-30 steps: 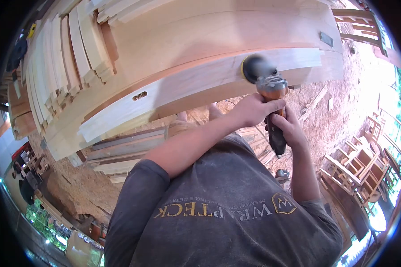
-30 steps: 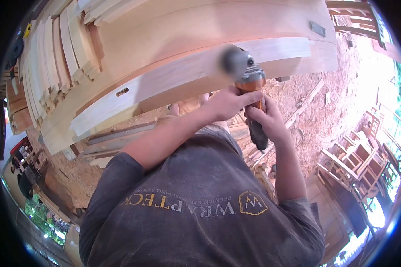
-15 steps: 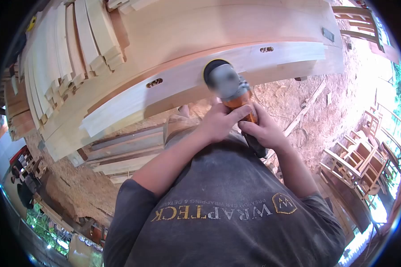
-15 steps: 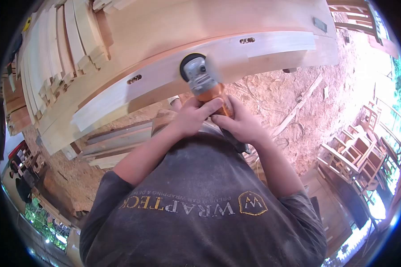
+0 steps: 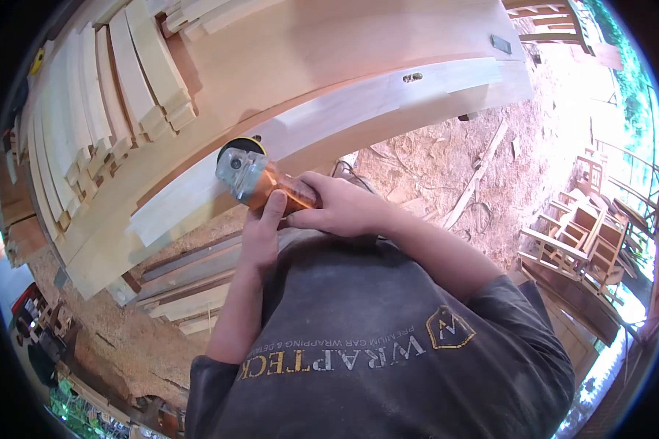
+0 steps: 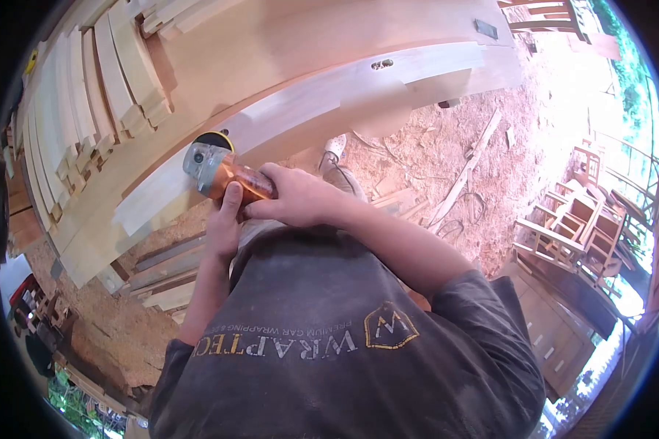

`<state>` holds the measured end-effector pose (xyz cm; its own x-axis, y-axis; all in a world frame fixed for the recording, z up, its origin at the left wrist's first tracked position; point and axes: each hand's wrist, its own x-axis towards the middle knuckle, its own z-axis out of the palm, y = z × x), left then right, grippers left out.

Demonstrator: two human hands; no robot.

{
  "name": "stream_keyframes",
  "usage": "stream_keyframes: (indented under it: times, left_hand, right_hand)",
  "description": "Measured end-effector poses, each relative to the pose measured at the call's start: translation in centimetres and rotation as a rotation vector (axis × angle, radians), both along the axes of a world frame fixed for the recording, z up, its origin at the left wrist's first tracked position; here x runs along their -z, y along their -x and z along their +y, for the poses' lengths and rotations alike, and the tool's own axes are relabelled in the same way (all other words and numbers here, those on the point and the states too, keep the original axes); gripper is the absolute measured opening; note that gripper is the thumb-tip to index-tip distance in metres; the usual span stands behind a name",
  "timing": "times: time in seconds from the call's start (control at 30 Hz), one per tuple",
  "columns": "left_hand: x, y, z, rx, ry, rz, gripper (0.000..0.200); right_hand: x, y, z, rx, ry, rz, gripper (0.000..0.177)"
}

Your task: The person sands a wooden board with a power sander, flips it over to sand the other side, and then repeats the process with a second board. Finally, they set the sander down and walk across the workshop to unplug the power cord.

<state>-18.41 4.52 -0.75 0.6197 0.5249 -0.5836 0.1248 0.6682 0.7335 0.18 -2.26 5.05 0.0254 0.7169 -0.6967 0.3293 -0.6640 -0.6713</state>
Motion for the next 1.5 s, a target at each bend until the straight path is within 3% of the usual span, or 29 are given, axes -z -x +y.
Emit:
stream_keyframes:
  times: [0.13,0.33,0.43,0.7,0.83,0.93,1.07,1.17,1.3,1.43,1.5]
  left_hand:
    - [-0.7,-3.8,-0.1,0.152,0.064,0.109,0.054]
    - [-1.4,-13.0,-3.2,0.311,0.06,-0.066,0.051]
    - [-1.1,-18.0,-4.8,0.413,0.101,-0.136,0.051]
    - [-1.3,-26.5,-7.4,0.494,0.081,-0.12,0.051]
    - [-0.3,-26.8,-7.8,0.408,0.058,-0.182,0.047]
    - [-1.1,-22.8,-6.6,0.316,0.049,0.022,0.05]
    - [0.1,-15.1,-5.8,0.079,0.053,0.043,0.05]
    - [0.0,-10.8,-4.6,-0.013,0.129,0.038,0.05]
    - [0.6,-11.4,-4.3,0.001,0.135,0.011,0.053]
    - [-0.9,-17.4,-4.6,0.277,0.087,0.044,0.052]
    - [-1.1,-19.9,-4.9,0.324,0.068,0.012,0.051]
  right_hand:
    - [0.2,-3.0,-2.0,0.063,-0.005,0.026,0.07]
    - [-0.2,-10.5,-7.8,0.343,-0.035,0.112,0.061]
    - [-1.5,-14.7,-10.0,0.34,0.017,0.007,0.058]
    - [-1.0,-23.1,-13.0,0.381,0.009,0.054,0.06]
    - [0.2,-23.4,-13.0,0.438,-0.001,0.212,0.061]
    - [0.4,-20.5,-10.7,0.406,-0.068,0.222,0.061]
    - [0.6,-16.7,-5.8,-0.014,-0.024,0.07,0.069]
    - [0.6,-13.7,-3.0,-0.148,-0.022,0.069,0.071]
    - [-0.1,-13.7,-2.8,-0.137,0.065,0.085,0.063]
    - [-0.1,-16.5,-7.5,0.219,-0.005,0.105,0.061]
    - [0.3,-18.1,-9.7,0.28,-0.031,0.126,0.059]
